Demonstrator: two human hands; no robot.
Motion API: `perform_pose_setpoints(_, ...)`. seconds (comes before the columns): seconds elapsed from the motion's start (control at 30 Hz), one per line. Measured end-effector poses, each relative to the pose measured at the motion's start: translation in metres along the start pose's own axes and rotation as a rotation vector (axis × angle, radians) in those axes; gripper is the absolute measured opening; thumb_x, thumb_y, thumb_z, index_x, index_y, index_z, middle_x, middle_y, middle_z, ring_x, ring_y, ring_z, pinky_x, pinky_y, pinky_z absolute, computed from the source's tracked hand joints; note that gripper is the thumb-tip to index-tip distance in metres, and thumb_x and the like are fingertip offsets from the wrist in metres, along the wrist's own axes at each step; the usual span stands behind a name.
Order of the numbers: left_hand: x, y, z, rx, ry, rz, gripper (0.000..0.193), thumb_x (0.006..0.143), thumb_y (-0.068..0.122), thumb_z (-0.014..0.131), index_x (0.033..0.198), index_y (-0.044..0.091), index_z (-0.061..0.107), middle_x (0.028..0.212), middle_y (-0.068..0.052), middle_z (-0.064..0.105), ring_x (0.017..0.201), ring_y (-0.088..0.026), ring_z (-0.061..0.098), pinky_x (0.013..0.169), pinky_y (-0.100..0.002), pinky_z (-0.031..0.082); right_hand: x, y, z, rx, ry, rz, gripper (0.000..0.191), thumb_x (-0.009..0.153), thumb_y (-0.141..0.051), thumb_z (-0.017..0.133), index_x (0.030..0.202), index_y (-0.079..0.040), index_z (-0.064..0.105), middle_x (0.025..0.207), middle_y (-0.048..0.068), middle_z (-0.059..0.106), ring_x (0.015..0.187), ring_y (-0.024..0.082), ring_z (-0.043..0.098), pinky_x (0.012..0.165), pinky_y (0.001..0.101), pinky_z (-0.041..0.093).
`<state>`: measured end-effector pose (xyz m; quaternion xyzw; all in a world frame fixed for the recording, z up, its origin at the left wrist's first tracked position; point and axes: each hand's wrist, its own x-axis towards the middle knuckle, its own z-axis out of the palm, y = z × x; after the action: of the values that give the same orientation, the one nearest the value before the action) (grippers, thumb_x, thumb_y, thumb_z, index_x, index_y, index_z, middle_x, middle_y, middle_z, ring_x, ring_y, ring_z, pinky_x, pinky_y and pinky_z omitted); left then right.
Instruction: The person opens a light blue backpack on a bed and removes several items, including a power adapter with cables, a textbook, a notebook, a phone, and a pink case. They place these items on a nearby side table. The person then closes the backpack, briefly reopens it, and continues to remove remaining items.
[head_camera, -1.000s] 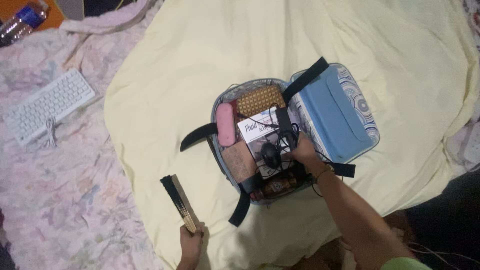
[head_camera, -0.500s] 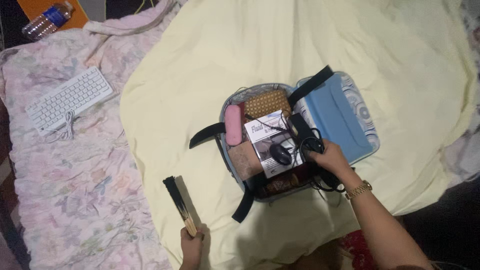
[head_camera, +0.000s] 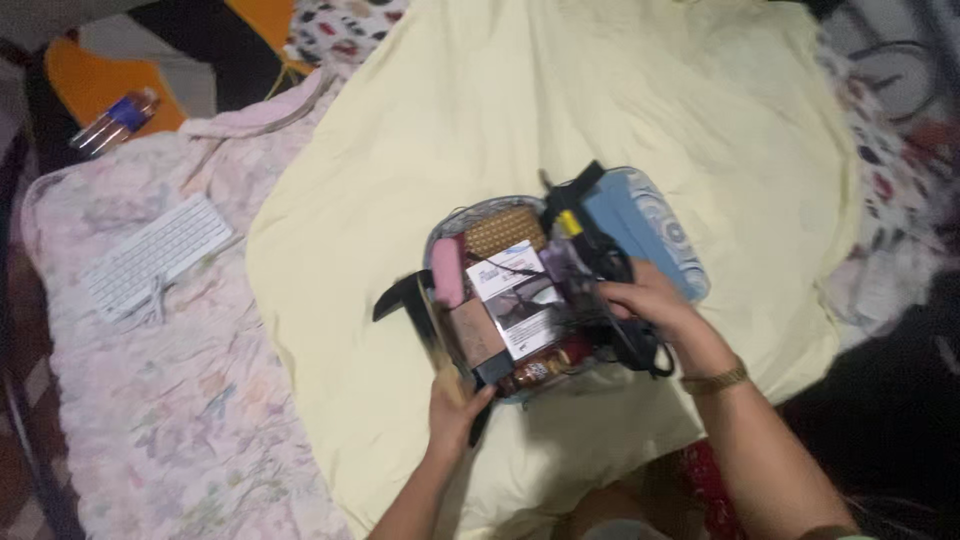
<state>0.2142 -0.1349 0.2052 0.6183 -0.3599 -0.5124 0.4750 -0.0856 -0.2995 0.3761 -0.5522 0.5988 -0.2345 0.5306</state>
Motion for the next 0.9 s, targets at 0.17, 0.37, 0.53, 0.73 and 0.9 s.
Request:
perform_pose_setpoints(0.17, 0.043, 0.080, 0.057, -0.200, -0.297, 0.048, 0.090, 0.067, 0.011, 0.087, 0.142, 0.012, 0.038, 0.136, -0.004, 0.055, 0.119, -0.017, 0.059, 0.094, -0.034, 0.055, 0.015, -0.007, 0.036, 0.070, -0.115, 0.088, 0.016, 0.084, -0.018, 0.076, 0.086, -0.005, 0.067, 0.057, -0.001, 0.052, 0.048, 0.008, 0.044, 0.045, 0.0264, 0.032)
perform_pose_setpoints(0.37, 0.083, 0.039, 0.082, -0.043, -0.293, -0.174, 0.049, 0.078, 0.011, 0.088, 0.119, 0.004, 0.063, 0.107, -0.008, 0.069, 0.096, -0.018, 0.066, 0.083, -0.032, 0.056, 0.060, 0.036, 0.076, 0.396, -0.317, 0.022, 0.019, 0.083, -0.016, 0.070, 0.097, -0.002, 0.073, 0.080, -0.001, 0.073, 0.059, 0.007, 0.051, 0.052, 0.0217, 0.041)
perform_pose_setpoints(0.53, 0.095, -0.021, 0.076, -0.291, -0.215, -0.178, 0.038, 0.079, 0.009, 0.081, 0.114, 0.006, 0.064, 0.095, 0.000, 0.074, 0.085, -0.013, 0.069, 0.078, -0.030, 0.057, 0.081, 0.069, 0.063, 0.224, -0.262, 0.090, 0.022, 0.087, -0.022, 0.074, 0.097, -0.002, 0.077, 0.070, -0.001, 0.063, 0.057, 0.007, 0.051, 0.052, 0.0224, 0.042)
perform_pose_setpoints(0.73, 0.104, -0.045, 0.059, -0.093, 0.008, -0.359, 0.028, 0.094, 0.012, 0.079, 0.119, 0.003, 0.069, 0.092, -0.010, 0.065, 0.072, -0.026, 0.051, 0.063, -0.043, 0.039, 0.079, 0.094, 0.024, 0.192, -0.111, 0.155, 0.025, 0.087, -0.025, 0.078, 0.088, -0.002, 0.070, 0.064, -0.001, 0.058, 0.054, 0.009, 0.051, 0.051, 0.0244, 0.040)
perform_pose_setpoints(0.9, 0.120, -0.053, 0.052, -0.141, 0.055, -0.112, 0.030, 0.089, 0.008, 0.077, 0.118, 0.006, 0.068, 0.102, -0.004, 0.076, 0.090, -0.014, 0.070, 0.082, -0.028, 0.055, 0.102, 0.138, 0.006, 0.209, 0.014, 0.022, 0.024, 0.080, -0.019, 0.087, 0.091, -0.003, 0.072, 0.074, -0.002, 0.070, 0.058, 0.006, 0.055, 0.053, 0.0251, 0.045)
